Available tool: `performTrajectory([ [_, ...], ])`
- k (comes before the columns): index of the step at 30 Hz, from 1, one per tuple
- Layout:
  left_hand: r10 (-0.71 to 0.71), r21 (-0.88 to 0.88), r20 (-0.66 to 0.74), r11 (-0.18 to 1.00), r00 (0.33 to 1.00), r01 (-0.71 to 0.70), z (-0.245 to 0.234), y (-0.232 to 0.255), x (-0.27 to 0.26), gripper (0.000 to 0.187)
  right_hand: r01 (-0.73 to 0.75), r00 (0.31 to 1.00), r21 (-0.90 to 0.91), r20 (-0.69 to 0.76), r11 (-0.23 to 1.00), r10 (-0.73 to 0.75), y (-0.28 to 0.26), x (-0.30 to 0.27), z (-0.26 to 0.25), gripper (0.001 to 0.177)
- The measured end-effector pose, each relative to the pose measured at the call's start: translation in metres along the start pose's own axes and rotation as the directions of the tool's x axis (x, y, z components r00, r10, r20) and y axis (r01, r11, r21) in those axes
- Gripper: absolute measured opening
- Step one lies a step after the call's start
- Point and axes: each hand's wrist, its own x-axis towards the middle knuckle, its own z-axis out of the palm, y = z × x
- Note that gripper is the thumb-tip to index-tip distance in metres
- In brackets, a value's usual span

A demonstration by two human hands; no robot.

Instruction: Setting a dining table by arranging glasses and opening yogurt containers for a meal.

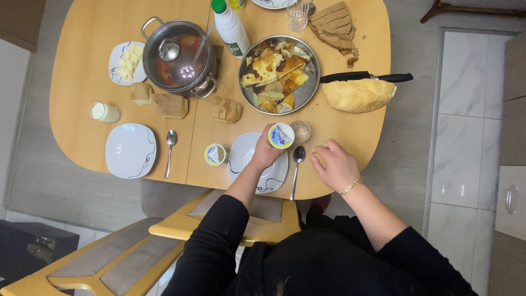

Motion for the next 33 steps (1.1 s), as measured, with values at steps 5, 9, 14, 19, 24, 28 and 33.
performTrajectory([
  [5,-0.119,0.242,0.035,0.964,0.992,0.107,-0.006,-0.004,0.018,0.078,-0.210,0.976,0.087,0.084,0.974,0.203,0.033,-0.042,0.010,0.016],
  [9,-0.151,0.452,0.071,0.886,0.986,0.103,-0.004,0.006,0.028,0.071,-0.304,0.951,0.220,0.126,0.927,0.282,0.047,-0.064,0.014,0.015],
  [14,-0.182,0.715,0.073,0.695,0.981,0.076,-0.001,0.020,0.028,0.065,-0.391,0.919,0.236,0.145,0.890,0.366,0.047,-0.080,0.007,0.017],
  [19,-0.171,0.871,0.099,0.492,0.980,-0.002,0.000,0.012,0.032,0.070,-0.435,0.899,0.238,0.163,0.868,0.406,0.047,-0.079,0.004,0.017],
  [24,-0.139,0.923,0.114,0.381,0.984,-0.054,0.001,0.024,0.031,0.070,-0.398,0.917,0.289,0.140,0.871,0.373,0.053,-0.078,0.006,0.017],
  [28,-0.096,0.950,0.139,0.296,0.986,-0.105,0.002,0.019,0.035,0.073,-0.404,0.915,0.289,0.136,0.868,0.380,0.060,-0.081,0.016,0.017],
  [33,-0.007,0.963,0.177,0.207,0.984,-0.172,0.006,0.019,0.037,0.066,-0.429,0.903,0.313,0.164,0.847,0.397,0.057,-0.080,0.008,0.016],
])
